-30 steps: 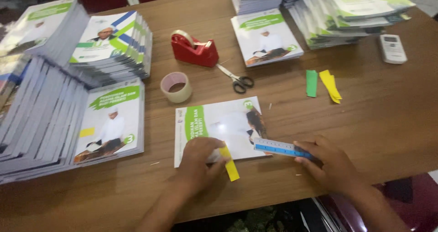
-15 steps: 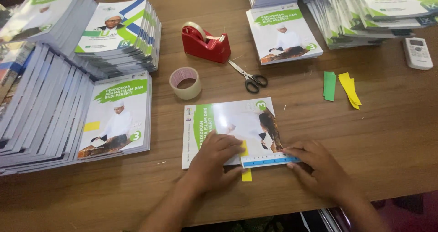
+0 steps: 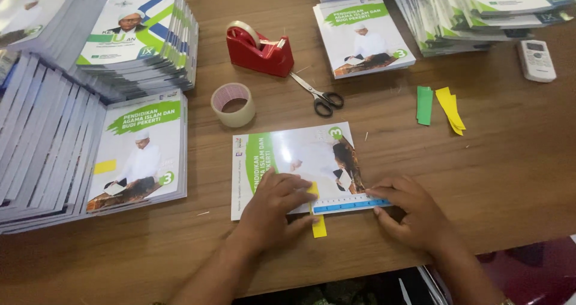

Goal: Applying colored strips and tape to the covers of books.

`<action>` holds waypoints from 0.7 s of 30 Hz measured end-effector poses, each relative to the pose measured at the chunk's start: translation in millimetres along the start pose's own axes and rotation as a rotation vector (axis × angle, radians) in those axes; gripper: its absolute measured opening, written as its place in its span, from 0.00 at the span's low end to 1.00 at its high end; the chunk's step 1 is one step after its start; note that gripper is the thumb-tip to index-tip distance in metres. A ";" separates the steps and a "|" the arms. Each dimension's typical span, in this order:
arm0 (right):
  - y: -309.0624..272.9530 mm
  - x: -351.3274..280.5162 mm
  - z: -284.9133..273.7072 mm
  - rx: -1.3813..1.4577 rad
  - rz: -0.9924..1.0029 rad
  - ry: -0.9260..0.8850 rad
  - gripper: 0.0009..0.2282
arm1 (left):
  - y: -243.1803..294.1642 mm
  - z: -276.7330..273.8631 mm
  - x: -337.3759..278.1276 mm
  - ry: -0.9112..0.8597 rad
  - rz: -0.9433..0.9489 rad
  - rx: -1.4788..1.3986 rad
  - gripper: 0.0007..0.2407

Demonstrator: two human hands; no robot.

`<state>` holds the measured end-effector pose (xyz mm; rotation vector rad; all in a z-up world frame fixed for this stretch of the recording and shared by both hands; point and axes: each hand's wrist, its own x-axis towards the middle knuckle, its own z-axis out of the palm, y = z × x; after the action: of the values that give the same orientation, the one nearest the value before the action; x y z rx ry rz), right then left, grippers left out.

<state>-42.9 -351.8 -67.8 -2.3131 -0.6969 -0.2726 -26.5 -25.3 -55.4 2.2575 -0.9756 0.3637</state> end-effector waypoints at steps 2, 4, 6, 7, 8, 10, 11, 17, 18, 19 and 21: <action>-3.0 1.7 -1.5 0.004 -0.013 0.003 0.16 | 0.3 1.7 -0.5 -0.009 -0.024 -0.008 0.13; -3.7 2.5 -2.0 0.009 -0.025 0.009 0.16 | -0.3 3.4 -0.5 -0.021 -0.045 -0.016 0.13; -1.8 1.5 -1.2 -0.039 0.049 -0.032 0.18 | -2.0 6.4 -0.7 0.021 -0.016 0.004 0.12; -4.2 2.7 -1.7 -0.042 0.055 -0.026 0.18 | -0.6 4.4 1.2 0.017 -0.009 0.001 0.12; -6.7 3.5 -2.1 -0.036 0.061 -0.015 0.18 | 1.2 2.6 2.4 -0.007 -0.018 0.002 0.12; -7.4 3.9 -2.0 -0.032 0.071 -0.002 0.18 | 2.7 2.2 3.9 -0.034 -0.025 0.000 0.13; -5.8 3.5 -1.6 -0.029 0.024 0.003 0.19 | 2.6 3.4 4.3 -0.016 -0.019 0.020 0.12; 0.4 4.1 2.3 -0.054 0.004 -0.025 0.20 | 2.3 8.5 6.5 -0.004 -0.020 0.043 0.12; 2.6 3.6 3.9 -0.081 0.017 -0.038 0.19 | 0.0 11.2 5.4 -0.008 -0.014 0.056 0.12; 1.8 2.4 4.4 -0.080 0.019 -0.040 0.19 | 1.9 9.9 5.6 -0.010 -0.015 0.055 0.12; 0.1 -0.1 4.5 -0.065 0.014 0.038 0.18 | 5.9 7.6 6.8 0.010 -0.021 0.030 0.13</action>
<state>-42.9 -348.9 -71.2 -2.3672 -0.6614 -0.3370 -26.1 -37.0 -55.3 2.2887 -0.9467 0.3831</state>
